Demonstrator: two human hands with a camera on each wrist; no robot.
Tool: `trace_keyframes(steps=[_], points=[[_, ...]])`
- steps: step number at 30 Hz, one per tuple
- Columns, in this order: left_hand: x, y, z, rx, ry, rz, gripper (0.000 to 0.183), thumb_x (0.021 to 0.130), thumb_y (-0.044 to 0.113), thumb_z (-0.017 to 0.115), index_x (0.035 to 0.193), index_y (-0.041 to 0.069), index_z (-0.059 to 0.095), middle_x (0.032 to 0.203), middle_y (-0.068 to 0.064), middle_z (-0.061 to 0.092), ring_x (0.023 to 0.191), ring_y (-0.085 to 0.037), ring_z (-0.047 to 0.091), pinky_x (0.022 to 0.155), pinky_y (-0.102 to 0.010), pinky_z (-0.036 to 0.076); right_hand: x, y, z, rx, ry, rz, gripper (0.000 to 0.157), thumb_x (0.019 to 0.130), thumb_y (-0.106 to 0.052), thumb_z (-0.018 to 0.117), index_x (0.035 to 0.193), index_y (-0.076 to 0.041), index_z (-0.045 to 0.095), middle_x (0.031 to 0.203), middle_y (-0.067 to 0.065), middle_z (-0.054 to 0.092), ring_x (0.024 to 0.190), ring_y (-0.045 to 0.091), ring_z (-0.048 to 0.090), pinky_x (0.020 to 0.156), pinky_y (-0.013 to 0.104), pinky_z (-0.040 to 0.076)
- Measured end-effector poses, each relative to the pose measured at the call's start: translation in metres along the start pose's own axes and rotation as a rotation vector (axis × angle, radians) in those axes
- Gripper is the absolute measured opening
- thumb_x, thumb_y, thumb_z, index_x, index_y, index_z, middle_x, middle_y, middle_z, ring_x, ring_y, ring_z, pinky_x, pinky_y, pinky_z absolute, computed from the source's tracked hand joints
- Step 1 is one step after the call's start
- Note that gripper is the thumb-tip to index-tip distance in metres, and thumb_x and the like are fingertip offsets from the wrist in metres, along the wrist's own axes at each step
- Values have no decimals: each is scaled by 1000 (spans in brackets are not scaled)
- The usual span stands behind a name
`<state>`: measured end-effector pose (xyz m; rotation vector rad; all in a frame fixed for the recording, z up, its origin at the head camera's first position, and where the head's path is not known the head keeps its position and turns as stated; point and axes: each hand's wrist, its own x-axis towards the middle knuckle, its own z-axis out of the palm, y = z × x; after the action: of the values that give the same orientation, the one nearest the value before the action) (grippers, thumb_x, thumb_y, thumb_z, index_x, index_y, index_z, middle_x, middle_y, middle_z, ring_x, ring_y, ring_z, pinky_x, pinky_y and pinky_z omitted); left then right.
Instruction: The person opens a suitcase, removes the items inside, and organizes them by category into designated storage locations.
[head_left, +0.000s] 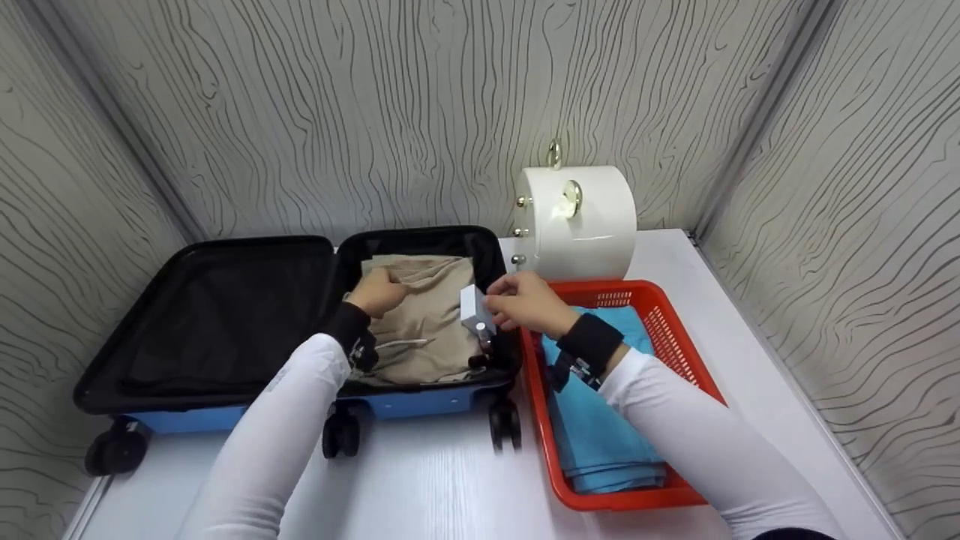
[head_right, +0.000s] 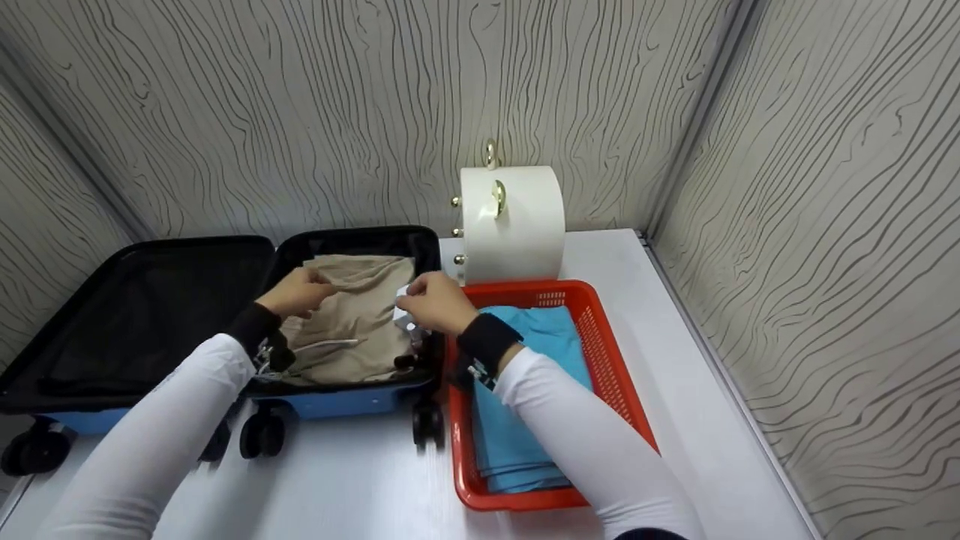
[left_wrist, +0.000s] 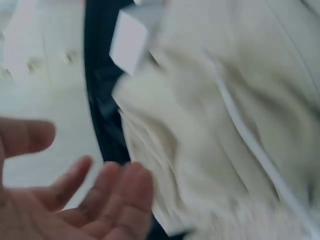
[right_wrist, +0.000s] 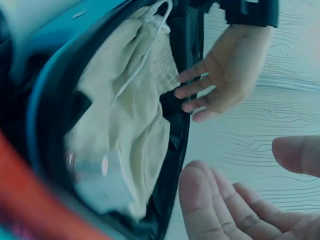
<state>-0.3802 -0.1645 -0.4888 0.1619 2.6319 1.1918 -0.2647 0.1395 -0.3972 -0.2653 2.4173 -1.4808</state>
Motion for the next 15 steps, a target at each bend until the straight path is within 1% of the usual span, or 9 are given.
trace_keyframes(steps=[2,3,4,6,8,9,11,13,15], points=[[24,-36,-1,123,-13,-22,26,91,35,66,86,10,67,83,-7,61,60,-19,54,57,-35,53,11,-2,10,38,-24,48,34,107,-15,66,132,8,65,112,17,74,89,19,75,84,32,65],[32,-49,-2,173,-27,-32,32,91,37,66,90,5,70,88,-13,67,65,-23,59,63,-37,57,16,-2,15,55,-33,75,35,106,-15,67,131,9,65,110,16,74,87,17,73,83,30,65],[27,-45,-4,238,-47,-80,38,90,34,65,100,-2,72,99,-20,69,75,-29,63,73,-42,60,22,-2,20,67,-47,100,34,106,-15,67,131,9,66,109,16,74,86,16,73,82,29,64],[29,-54,-4,321,-47,-90,50,86,34,65,113,-8,73,116,-24,72,90,-34,64,83,-40,58,32,-1,30,74,-73,151,34,105,-16,68,129,8,66,108,16,74,82,15,71,78,27,63],[22,-48,-3,393,-58,-104,52,83,34,64,113,-7,74,119,-21,73,100,-36,63,89,-38,56,40,1,40,65,-96,198,33,105,-18,69,127,7,67,112,21,75,78,15,70,76,27,62],[14,-39,-4,418,-77,-122,52,84,34,64,114,-7,74,122,-22,73,103,-37,64,92,-39,56,43,2,44,61,-109,219,34,104,-19,69,126,7,67,116,25,75,78,16,69,77,30,62],[-1,-19,-3,487,-78,-148,46,82,30,62,109,-5,75,121,-22,74,104,-39,65,91,-43,56,49,3,52,41,-133,254,38,104,-22,69,129,6,65,124,32,73,80,19,69,85,37,63],[-20,7,-5,526,-92,-188,45,87,27,58,113,-6,74,130,-27,72,116,-46,64,100,-53,55,53,5,58,23,-151,280,45,104,-25,68,135,7,61,131,38,68,87,26,71,95,45,62],[-37,28,-7,565,-105,-200,47,91,22,52,121,-10,71,141,-32,66,126,-54,61,107,-62,50,57,7,62,2,-161,304,53,103,-26,67,141,9,57,133,41,65,99,36,74,102,51,60]])
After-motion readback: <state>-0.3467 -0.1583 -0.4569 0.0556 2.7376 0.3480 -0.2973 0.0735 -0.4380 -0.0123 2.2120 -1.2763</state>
